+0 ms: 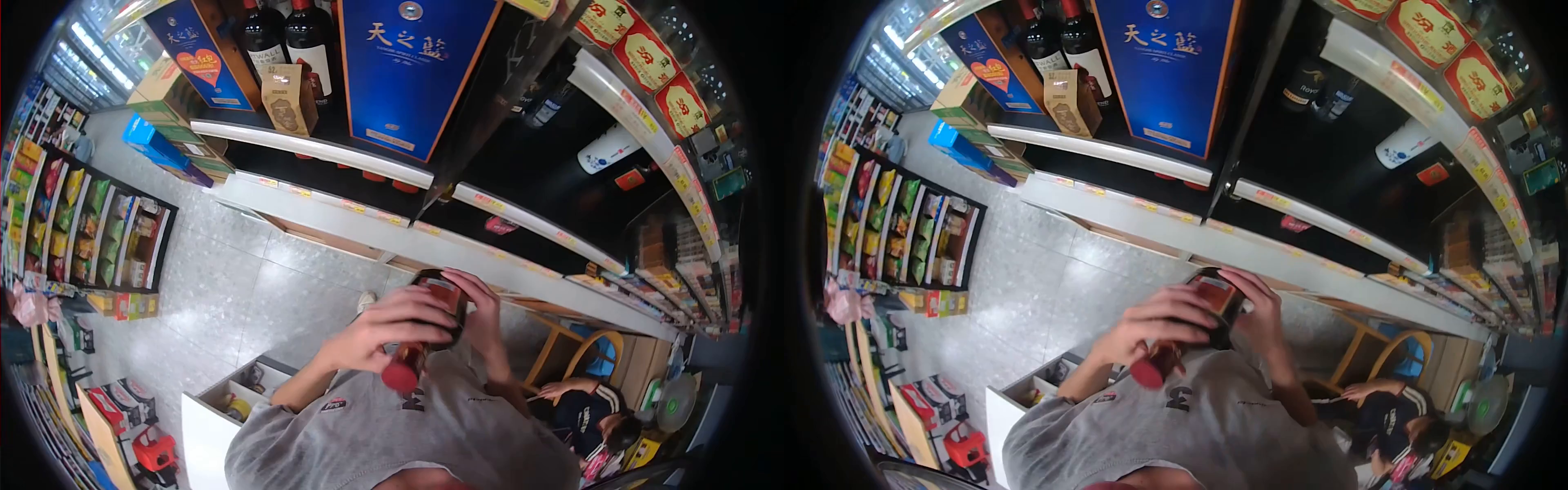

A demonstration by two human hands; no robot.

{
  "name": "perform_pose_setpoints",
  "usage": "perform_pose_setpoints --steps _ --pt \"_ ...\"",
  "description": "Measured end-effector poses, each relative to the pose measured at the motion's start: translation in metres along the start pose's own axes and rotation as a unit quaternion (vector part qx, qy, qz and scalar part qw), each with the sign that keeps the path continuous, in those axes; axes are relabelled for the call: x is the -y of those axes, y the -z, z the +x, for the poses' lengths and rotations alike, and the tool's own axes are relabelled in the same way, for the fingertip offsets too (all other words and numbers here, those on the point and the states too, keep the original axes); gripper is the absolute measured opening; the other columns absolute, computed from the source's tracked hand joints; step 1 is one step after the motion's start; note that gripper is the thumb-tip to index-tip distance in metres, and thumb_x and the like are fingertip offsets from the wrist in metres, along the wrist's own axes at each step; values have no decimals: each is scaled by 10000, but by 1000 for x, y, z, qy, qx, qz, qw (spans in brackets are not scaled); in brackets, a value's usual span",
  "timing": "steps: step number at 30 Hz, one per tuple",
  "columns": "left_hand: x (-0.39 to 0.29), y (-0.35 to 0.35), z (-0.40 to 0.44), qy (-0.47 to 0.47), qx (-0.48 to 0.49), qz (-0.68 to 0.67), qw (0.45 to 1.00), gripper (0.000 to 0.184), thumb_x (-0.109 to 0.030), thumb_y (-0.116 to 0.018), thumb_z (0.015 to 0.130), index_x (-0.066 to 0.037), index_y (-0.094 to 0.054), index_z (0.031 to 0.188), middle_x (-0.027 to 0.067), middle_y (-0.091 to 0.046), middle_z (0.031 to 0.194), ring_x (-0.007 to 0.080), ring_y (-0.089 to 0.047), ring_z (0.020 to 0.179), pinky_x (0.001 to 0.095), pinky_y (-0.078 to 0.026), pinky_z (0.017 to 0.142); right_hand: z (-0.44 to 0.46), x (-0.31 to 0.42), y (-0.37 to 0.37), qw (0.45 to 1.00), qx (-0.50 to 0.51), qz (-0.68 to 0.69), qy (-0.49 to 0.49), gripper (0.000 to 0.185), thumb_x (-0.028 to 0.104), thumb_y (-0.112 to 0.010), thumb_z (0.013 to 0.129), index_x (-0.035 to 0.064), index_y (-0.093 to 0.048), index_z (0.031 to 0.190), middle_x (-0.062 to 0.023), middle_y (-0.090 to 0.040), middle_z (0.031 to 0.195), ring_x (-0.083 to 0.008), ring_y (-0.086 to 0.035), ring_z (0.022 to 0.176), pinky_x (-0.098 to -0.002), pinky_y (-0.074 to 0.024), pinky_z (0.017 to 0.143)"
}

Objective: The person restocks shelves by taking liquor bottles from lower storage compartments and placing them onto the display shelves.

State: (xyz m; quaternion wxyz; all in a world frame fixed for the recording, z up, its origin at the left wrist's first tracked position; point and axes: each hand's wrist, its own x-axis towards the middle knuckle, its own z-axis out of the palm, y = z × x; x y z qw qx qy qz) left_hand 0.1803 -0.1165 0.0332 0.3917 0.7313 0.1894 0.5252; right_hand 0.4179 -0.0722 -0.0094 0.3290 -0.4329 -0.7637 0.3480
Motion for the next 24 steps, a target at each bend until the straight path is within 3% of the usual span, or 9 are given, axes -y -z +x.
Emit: perform_pose_setpoints --steps 2,5,7,9,11,13,15,18,24 --pt "6 15 -27 72 -11 36 997 530 -255 -805 829 -54 -638 1290 153 -606 1368 372 -556 1276 514 -394 1122 -2 -14 -33 1000 2 17 -20 573 -91 -733 693 46 -696 1248 -136 -691 1259 -278 -688 1141 -361 -551 955" --pt "13 17 -69 196 -67 71 976 629 -276 -827 808 -70 -572 1346 156 -542 1424 380 -513 1317 507 -404 1120 -2 -30 -66 995 33 75 -56 588 -93 -762 692 45 -686 1258 -130 -691 1255 -252 -695 1113 -344 -558 915" --pt "28 13 -92 217 -84 52 971 679 -335 -860 795 -44 -547 1322 191 -539 1412 376 -531 1292 474 -420 1097 2 -41 -81 991 76 87 -62 614 -88 -801 677 51 -680 1263 -114 -694 1251 -224 -702 1070 -326 -559 882" --pt "38 15 -96 213 -151 30 965 689 -239 -891 775 -52 -529 1330 194 -524 1423 369 -518 1306 469 -424 1094 1 -62 -102 990 83 91 -70 631 -89 -826 653 55 -683 1251 -103 -700 1235 -214 -701 1038 -323 -560 870" --pt "54 31 -98 201 -137 67 968 693 -138 -917 734 -57 -554 1319 167 -580 1364 331 -569 1260 431 -468 1057 11 -75 -120 986 100 114 -65 617 -85 -832 652 58 -690 1235 -100 -705 1214 -203 -698 1017 -319 -559 863" --pt "71 50 -106 303 -112 137 937 648 -90 -912 726 -49 -597 1290 131 -651 1277 284 -636 1184 378 -513 1011 27 -85 -132 986 99 118 -66 595 -71 -837 649 61 -698 1213 -105 -707 1199 -229 -703 1034 -336 -562 879" --pt "95 70 -108 271 -115 157 943 595 -32 -891 730 -46 -638 1269 115 -689 1257 238 -672 1134 349 -530 1002 49 -86 -139 999 32 28 -3 559 -46 -839 657 56 -703 1189 -105 -705 1202 -260 -700 1067 -355 -561 911" --pt "141 85 -124 286 -179 54 940 566 18 -856 769 -41 -620 1281 101 -659 1290 199 -641 1143 339 -510 1023 80 -99 -147 999 39 -2 -15 560 12 -850 677 55 -687 1210 -110 -699 1212 -299 -681 1110 -376 -548 961" --pt "185 112 -110 270 -232 21 934 594 60 -842 763 -25 -594 1296 115 -651 1280 204 -622 1180 344 -518 1013 129 -118 -158 999 20 -28 39 535 45 -830 727 81 -648 1230 -92 -617 1239 -309 -622 1183 -401 -517 1008"
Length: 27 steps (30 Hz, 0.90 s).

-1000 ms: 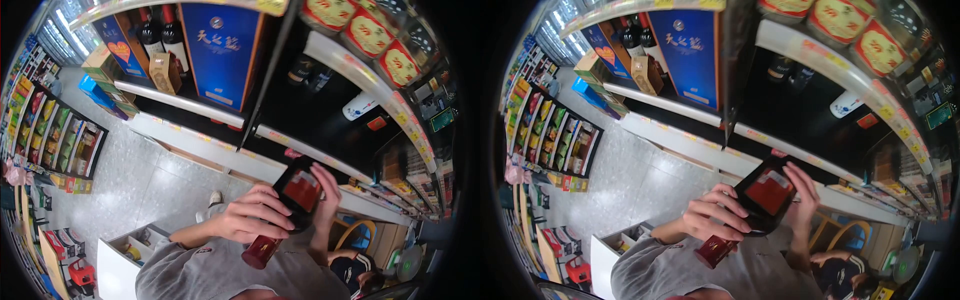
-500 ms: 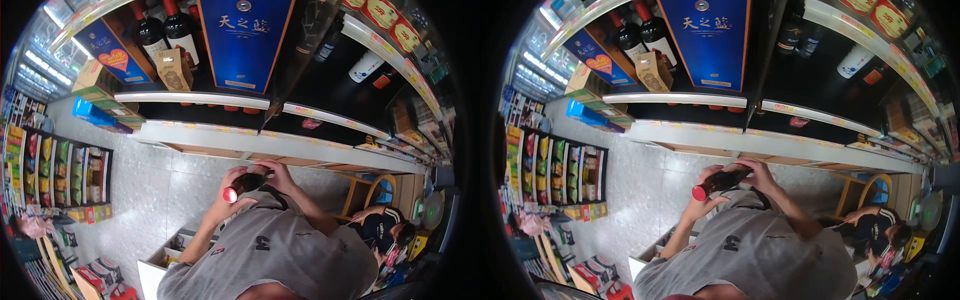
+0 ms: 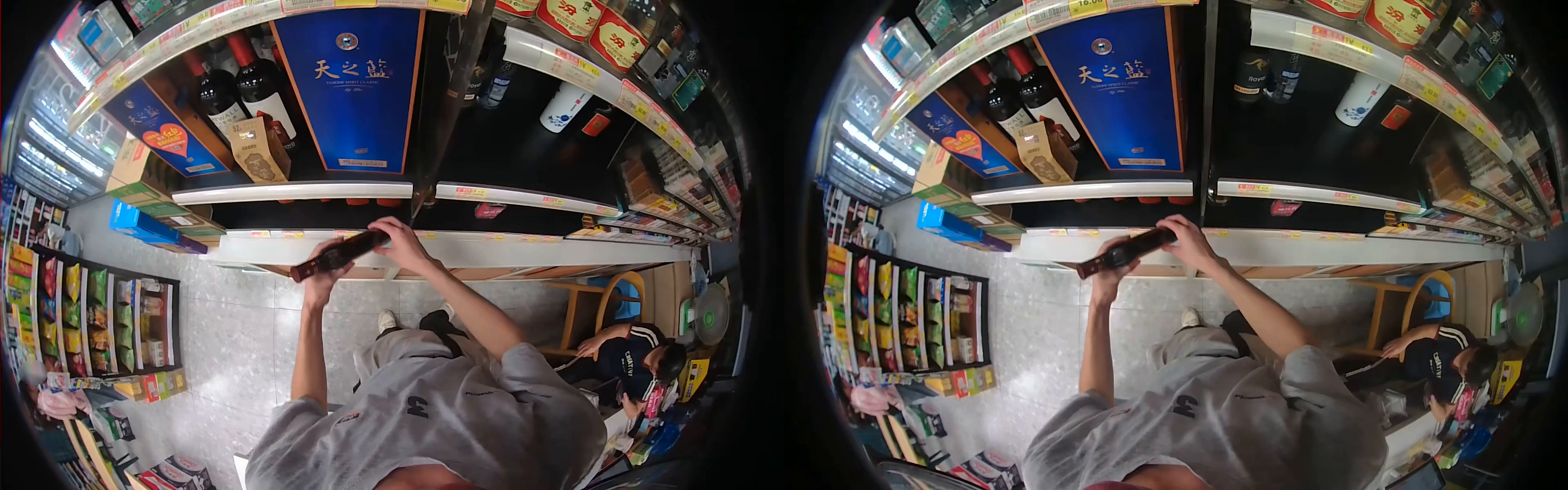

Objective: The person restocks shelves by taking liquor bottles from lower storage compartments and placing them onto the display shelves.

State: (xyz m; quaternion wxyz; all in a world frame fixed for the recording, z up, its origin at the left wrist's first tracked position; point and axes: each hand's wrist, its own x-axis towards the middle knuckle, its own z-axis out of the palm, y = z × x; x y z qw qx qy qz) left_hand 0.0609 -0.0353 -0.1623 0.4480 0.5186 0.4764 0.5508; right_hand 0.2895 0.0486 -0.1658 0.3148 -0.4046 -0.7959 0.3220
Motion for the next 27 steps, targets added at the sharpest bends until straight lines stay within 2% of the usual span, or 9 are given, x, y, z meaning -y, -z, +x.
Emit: perform_pose_setpoints --steps 4,8,9,11,16,23,25,26,27 --pt "16 1 25 2 -5 -41 999 613 67 -831 777 -45 -564 1317 96 -614 1343 205 -593 1231 345 -494 1048 11 -16 -10 998 -8 50 -49 676 55 -816 769 113 -531 1380 -160 -500 1394 -367 -495 1322 -423 -443 1094" --pt "9 -6 53 10 21 -38 999 622 90 -820 777 -61 -554 1320 76 -618 1329 191 -596 1224 334 -495 1046 23 -30 -30 995 -84 11 -58 743 40 -770 797 104 -417 1448 -222 -459 1392 -443 -435 1324 -474 -404 1114" --pt "8 -8 60 1 34 -36 999 621 99 -815 776 -61 -555 1316 74 -618 1325 187 -598 1220 331 -497 1043 26 -33 -32 990 -71 -18 -120 781 130 -810 807 117 -391 1466 -211 -480 1393 -409 -466 1306 -459 -423 1099" --pt "17 -11 72 -20 41 -32 998 623 112 -810 774 -63 -554 1314 73 -624 1310 182 -608 1202 326 -503 1031 32 -30 -35 972 -78 12 -222 829 155 -824 799 124 -354 1480 -250 -476 1378 -414 -494 1276 -467 -438 1083" --pt "26 -21 86 -8 54 -47 997 625 124 -810 763 -49 -552 1304 76 -639 1279 184 -616 1182 333 -510 1024 41 -59 -39 964 -81 20 -252 844 149 -818 784 -29 -323 1445 -264 -519 1349 -340 -593 1222 -397 -526 977" --pt "41 -23 98 44 45 -62 996 618 97 -824 771 -20 -549 1312 89 -675 1247 179 -630 1148 337 -525 991 46 -87 -54 935 -62 71 -342 905 141 -793 810 -62 -225 1484 -241 -579 1297 -308 -659 1110 -373 -552 916" --pt "44 -24 103 48 53 -71 995 594 97 -827 770 -14 -568 1293 86 -684 1226 175 -640 1122 334 -532 973 46 -97 -57 923 -37 94 -370 881 97 -763 838 -39 -199 1501 -197 -609 1256 -273 -664 1105 -360 -551 920" --pt "43 -25 104 53 61 -80 994 570 96 -830 770 -7 -587 1274 82 -692 1206 172 -650 1097 330 -540 956 44 -112 -65 923 -36 95 -371 881 97 -763 838 -39 -199 1501 -197 -609 1256 -273 -664 1105 -360 -551 920" --pt "43 -25 105 54 60 -79 994 570 96 -830 770 -7 -587 1274 82 -692 1206 172 -650 1097 330 -540 956 41 -127 -73 924 -54 153 -347 825 142 -790 804 -64 -271 1411 -245 -612 1250 -338 -652 1137 -388 -536 953"
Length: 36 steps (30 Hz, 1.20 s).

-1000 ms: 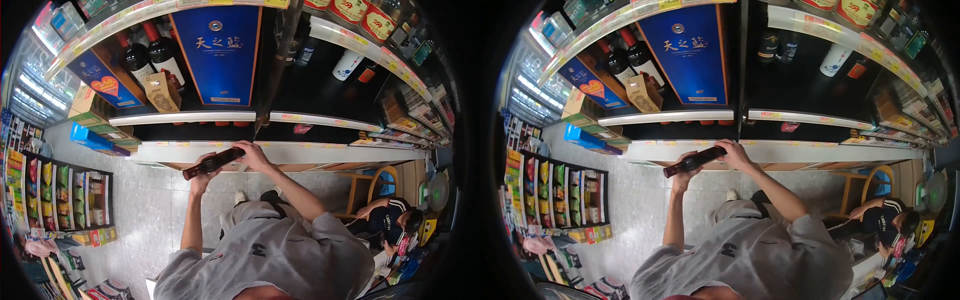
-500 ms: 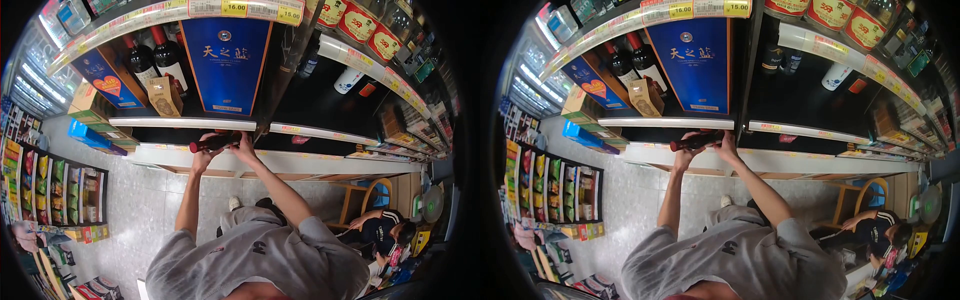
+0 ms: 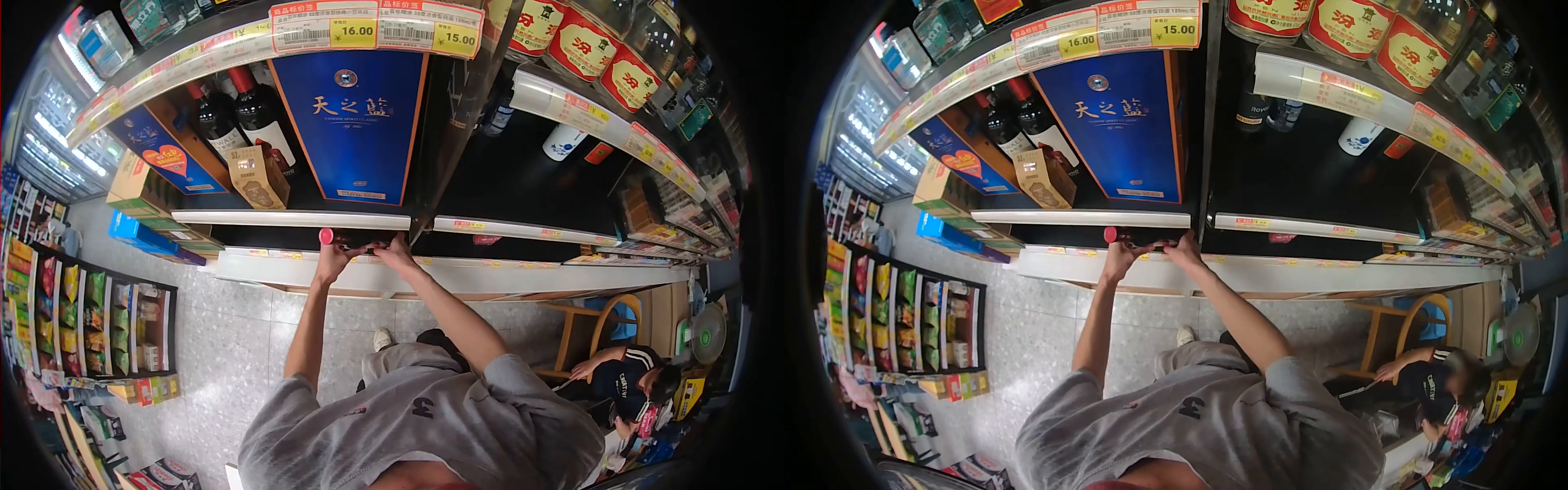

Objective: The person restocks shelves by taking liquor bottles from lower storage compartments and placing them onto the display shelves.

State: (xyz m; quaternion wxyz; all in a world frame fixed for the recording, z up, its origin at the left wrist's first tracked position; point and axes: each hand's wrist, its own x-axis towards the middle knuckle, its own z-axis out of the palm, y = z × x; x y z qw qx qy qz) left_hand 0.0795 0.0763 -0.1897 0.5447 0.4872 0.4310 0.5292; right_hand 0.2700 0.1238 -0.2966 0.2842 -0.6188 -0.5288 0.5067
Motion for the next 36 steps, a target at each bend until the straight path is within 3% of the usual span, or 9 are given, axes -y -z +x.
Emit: perform_pose_setpoints --steps 2,11,14,18,20,23,26,32,36 --pt "-6 -3 3 -2 11 45 999 503 99 -833 765 4 -628 1214 74 -710 1150 174 -668 1050 332 -556 925 5 -10 -2 998 12 61 23 778 187 -818 771 -89 -344 1322 -293 -615 1244 -404 -641 1169 -416 -522 985" --pt "22 14 20 -10 40 124 991 628 149 -815 750 -29 -563 1297 67 -656 1205 212 -620 1144 361 -557 954 -22 12 3 973 65 214 58 628 -2 -680 813 -5 -422 1385 -94 -584 1213 -175 -583 1075 -325 -497 928" --pt "8 6 24 -38 30 75 996 527 102 -857 724 -11 -654 1197 36 -690 1136 129 -612 961 304 -558 801 -28 21 7 968 63 240 18 660 7 -706 789 4 -441 1393 -111 -601 1224 -203 -597 1143 -351 -506 944" --pt "-1 -2 28 31 63 61 996 539 129 -827 739 -17 -650 1227 62 -701 1156 157 -644 1063 329 -592 858 -24 5 -2 991 26 86 98 634 -16 -656 887 27 -332 1430 -120 -600 1218 -195 -613 1169 -358 -530 964" --pt "-7 -10 31 7 70 106 992 538 121 -830 740 -16 -651 1228 66 -706 1139 166 -649 1060 331 -590 862 -59 59 17 998 20 44 48 682 89 -707 882 10 -334 1448 -160 -586 1272 -282 -598 1214 -395 -499 1016" --pt "-16 -23 35 -23 81 131 988 532 79 -850 742 -16 -655 1227 73 -717 1111 181 -658 1050 339 -577 866 -54 41 12 995 -19 -66 74 737 203 -740 876 -13 -337 1454 -211 -542 1355 -362 -547 1283 -430 -459 1065" --pt "-16 -27 39 -25 87 162 983 528 12 -878 744 -17 -661 1224 81 -726 1102 195 -665 1034 350 -553 872 -48 27 1 996 -35 -78 2 731 175 -782 801 -41 -423 1401 -261 -523 1339 -420 -516 1278 -451 -439 1076" --pt "-9 -45 42 15 86 217 972 519 -7 -868 757 -25 -661 1232 77 -716 1127 173 -661 1006 332 -538 850 -70 29 0 992 -89 -46 83 676 180 -773 840 -59 -418 1363 -275 -501 1333 -422 -504 1289 -453 -417 1098" --pt "-3 -50 42 -1 52 225 973 511 -51 -916 709 -2 -685 1162 97 -733 1063 201 -672 953 357 -534 856 -69 35 4 996 -77 -33 32 659 155 -772 834 -45 -419 1353 -255 -508 1326 -408 -520 1273 -451 -430 1087"
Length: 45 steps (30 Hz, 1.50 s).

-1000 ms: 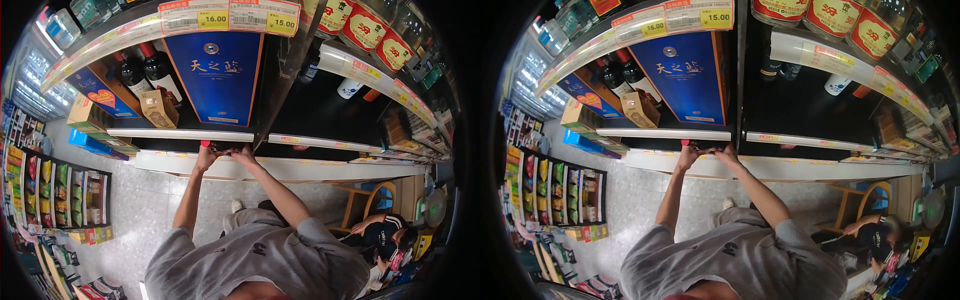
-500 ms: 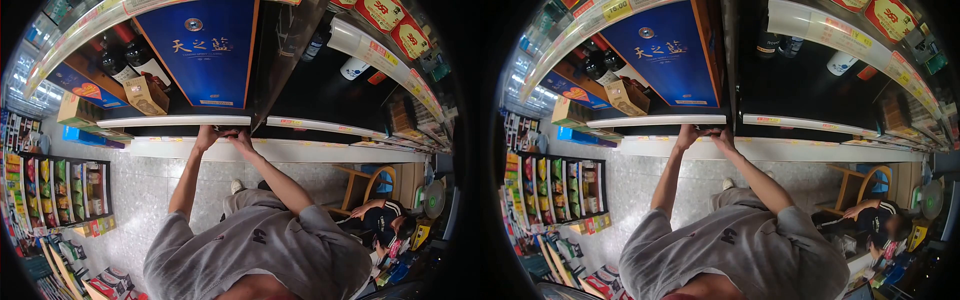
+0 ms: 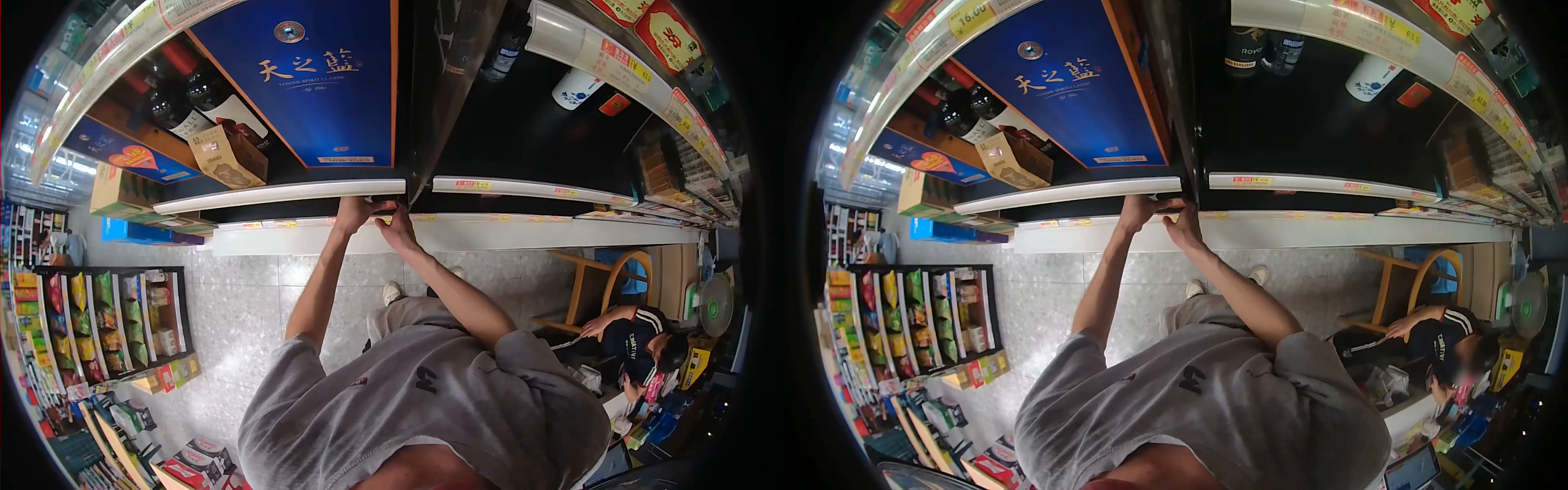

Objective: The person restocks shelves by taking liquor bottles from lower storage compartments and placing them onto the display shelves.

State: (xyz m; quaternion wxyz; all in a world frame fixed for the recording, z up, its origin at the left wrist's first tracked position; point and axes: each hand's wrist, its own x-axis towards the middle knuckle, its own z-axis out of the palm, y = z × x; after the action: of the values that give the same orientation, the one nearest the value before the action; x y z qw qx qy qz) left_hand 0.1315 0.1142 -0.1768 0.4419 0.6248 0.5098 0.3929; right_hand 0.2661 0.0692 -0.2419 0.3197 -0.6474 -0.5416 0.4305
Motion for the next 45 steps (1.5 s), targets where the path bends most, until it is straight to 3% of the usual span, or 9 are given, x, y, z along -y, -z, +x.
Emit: perform_pose_setpoints --steps 15,21,23,26,28,32,39,41,45 --pt "7 -12 -2 -78 -48 12 996 571 -49 -936 656 -13 -685 1168 115 -721 1042 238 -677 915 384 -564 775 -2 -8 -2 1000 -16 -10 -22 758 216 -761 867 35 -334 1467 -232 -582 1363 -398 -587 1255 -446 -495 1018" --pt "-15 -17 -11 -120 -84 24 989 510 42 -874 715 0 -681 1185 137 -746 1066 206 -711 919 357 -608 742 -20 10 6 997 14 -54 -52 907 231 -764 868 16 -215 1557 -282 -528 1423 -422 -542 1312 -445 -478 1057" --pt "-17 -15 -12 -98 -77 24 992 497 59 -859 728 9 -676 1187 143 -748 1067 195 -715 921 348 -616 745 -26 4 3 1000 8 -13 1 955 219 -764 869 6 -163 1580 -296 -451 1498 -427 -508 1353 -445 -468 1076" --pt "-15 -11 -9 -29 -60 24 997 486 -12 -910 698 -13 -704 1138 100 -751 1051 204 -701 942 362 -566 821 -29 -2 -4 998 0 -5 58 934 206 -751 885 -1 -162 1579 -275 -389 1556 -406 -499 1374 -449 -467 1080" --pt "-8 -13 -5 -50 -56 -45 996 487 4 -901 701 -10 -699 1144 102 -746 1058 210 -698 953 360 -568 828 -35 -3 -5 999 19 20 35 924 202 -742 896 0 -157 1582 -264 -372 1571 -385 -497 1383 -441 -479 1069" --pt "0 -15 -1 -79 -77 26 994 510 42 -884 697 -4 -686 1165 107 -730 1088 220 -687 985 357 -560 847 -48 -7 -9 995 41 92 13 908 207 -731 892 -35 -177 1570 -266 -388 1557 -354 -563 1315 -422 -469 1079" --pt "2 -10 -2 -86 -49 62 993 525 16 -887 698 -16 -681 1180 105 -723 1099 224 -672 976 356 -548 843 -76 -25 -27 997 65 29 14 837 196 -715 923 -13 -211 1557 -233 -406 1548 -318 -572 1309 -400 -511 1028" --pt "4 -11 0 -106 -65 46 991 561 2 -906 674 -7 -671 1184 137 -730 1110 286 -698 1000 390 -551 873 -83 -21 -28 997 72 27 13 835 192 -716 920 -21 -216 1553 -234 -414 1542 -318 -574 1307 -403 -506 1036" --pt "6 -10 1 -123 -71 56 988 500 15 -882 702 -18 -698 1166 101 -733 1079 212 -669 932 342 -549 813 -87 -16 -29 997 75 25 23 835 191 -720 917 -42 -222 1546 -241 -430 1529 -323 -576 1305 -406 -504 1035"
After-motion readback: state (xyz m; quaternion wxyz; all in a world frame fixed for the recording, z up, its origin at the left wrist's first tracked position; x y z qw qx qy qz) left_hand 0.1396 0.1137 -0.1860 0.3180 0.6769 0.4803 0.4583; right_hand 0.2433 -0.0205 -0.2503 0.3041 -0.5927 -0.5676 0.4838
